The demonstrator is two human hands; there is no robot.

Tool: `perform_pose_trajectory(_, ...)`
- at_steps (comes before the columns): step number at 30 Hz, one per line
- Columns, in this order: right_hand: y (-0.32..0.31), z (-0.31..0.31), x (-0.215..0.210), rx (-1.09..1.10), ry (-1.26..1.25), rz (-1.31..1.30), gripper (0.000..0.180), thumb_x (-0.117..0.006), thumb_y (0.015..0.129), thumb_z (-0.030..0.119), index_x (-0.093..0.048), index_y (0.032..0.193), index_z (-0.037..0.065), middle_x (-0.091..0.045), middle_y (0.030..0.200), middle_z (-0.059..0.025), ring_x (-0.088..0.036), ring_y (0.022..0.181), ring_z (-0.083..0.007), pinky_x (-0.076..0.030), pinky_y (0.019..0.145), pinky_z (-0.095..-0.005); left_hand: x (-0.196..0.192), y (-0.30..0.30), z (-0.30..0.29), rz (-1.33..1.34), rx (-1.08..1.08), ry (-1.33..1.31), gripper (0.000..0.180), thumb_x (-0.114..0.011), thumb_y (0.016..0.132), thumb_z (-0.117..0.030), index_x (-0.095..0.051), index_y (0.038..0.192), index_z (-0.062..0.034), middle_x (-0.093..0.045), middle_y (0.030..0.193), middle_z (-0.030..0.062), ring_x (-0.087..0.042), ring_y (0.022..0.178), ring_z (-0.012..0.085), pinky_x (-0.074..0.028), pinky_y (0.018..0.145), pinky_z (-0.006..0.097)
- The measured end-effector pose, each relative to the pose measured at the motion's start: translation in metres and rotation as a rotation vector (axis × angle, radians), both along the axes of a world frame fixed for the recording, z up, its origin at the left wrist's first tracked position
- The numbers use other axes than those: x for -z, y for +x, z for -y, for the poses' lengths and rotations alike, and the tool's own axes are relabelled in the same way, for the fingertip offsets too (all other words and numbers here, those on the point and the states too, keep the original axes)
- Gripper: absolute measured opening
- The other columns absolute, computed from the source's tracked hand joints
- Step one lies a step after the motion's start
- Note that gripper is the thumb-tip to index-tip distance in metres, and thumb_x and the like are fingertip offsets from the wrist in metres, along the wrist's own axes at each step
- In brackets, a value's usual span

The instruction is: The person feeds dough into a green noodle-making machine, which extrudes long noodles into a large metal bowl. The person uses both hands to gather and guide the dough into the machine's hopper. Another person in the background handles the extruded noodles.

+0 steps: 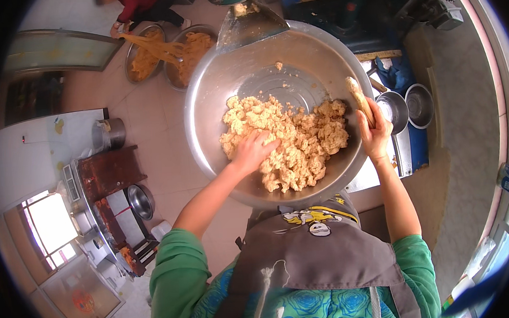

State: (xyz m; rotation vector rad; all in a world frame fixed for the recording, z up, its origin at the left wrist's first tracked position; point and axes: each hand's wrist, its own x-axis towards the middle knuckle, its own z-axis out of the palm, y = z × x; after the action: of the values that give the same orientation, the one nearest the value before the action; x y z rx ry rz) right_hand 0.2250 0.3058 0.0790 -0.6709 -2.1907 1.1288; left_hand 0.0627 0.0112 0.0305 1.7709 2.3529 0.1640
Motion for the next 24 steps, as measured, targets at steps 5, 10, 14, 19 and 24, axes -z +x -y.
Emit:
perform_pose_trajectory(5,0.000,-0.003,0.001,-0.045,0.017,-0.014,0.035,-0.068,0.084,0.008,-0.059,0.117,0.004,-0.070,0.098,-0.0147,-0.069,0.086,-0.0206,-0.053,0.076,-0.0287,-0.041,-0.013,-0.021,0.359,-0.275,-0.116,0.062,-0.065,0.066,0.010,-0.059,0.121,-0.0193,-0.061,0.110,0.0113,-0.064,0.089,0.0240,-0.056,0.073,0.035)
perform_pose_trajectory(10,0.002,-0.001,0.001,-0.040,-0.027,0.014,0.035,-0.067,0.084,0.008,-0.059,0.118,0.004,-0.069,0.098,-0.0143,-0.068,0.087,-0.0184,-0.052,0.078,-0.0281,-0.085,-0.051,0.000,0.954,-0.740,0.378,0.063,-0.070,0.067,0.009,-0.054,0.125,-0.0102,-0.064,0.111,0.0095,-0.062,0.099,0.0170,-0.054,0.078,0.032)
perform_pose_trajectory(14,0.003,-0.004,0.006,-0.046,-0.028,0.010,0.035,-0.066,0.085,0.007,-0.058,0.119,0.003,-0.069,0.099,-0.0139,-0.068,0.088,-0.0183,-0.052,0.078,-0.0284,-0.154,-0.079,-0.031,0.994,-0.739,0.426,0.063,-0.074,0.066,0.004,-0.052,0.124,-0.0073,-0.065,0.106,0.0076,-0.063,0.094,0.0161,-0.054,0.080,0.031)
perform_pose_trajectory(19,0.004,-0.001,0.001,-0.037,-0.019,0.046,0.033,-0.064,0.086,0.009,-0.058,0.118,0.003,-0.068,0.100,-0.0165,-0.069,0.088,-0.0244,-0.053,0.077,-0.0316,-0.167,-0.122,-0.089,0.815,-0.722,0.405,0.044,-0.074,0.071,-0.008,-0.059,0.112,-0.0052,-0.069,0.094,0.0053,-0.064,0.088,0.0137,-0.051,0.081,0.031)
perform_pose_trajectory(24,-0.001,0.004,-0.010,-0.092,-0.039,0.105,0.033,-0.064,0.086,0.010,-0.058,0.117,0.003,-0.068,0.098,-0.0178,-0.069,0.086,-0.0279,-0.052,0.076,-0.0330,-0.118,-0.184,-0.148,0.368,-0.748,0.237,0.050,-0.078,0.072,-0.037,-0.064,0.111,-0.0085,-0.069,0.104,0.0103,-0.067,0.093,0.0194,-0.051,0.085,0.033)
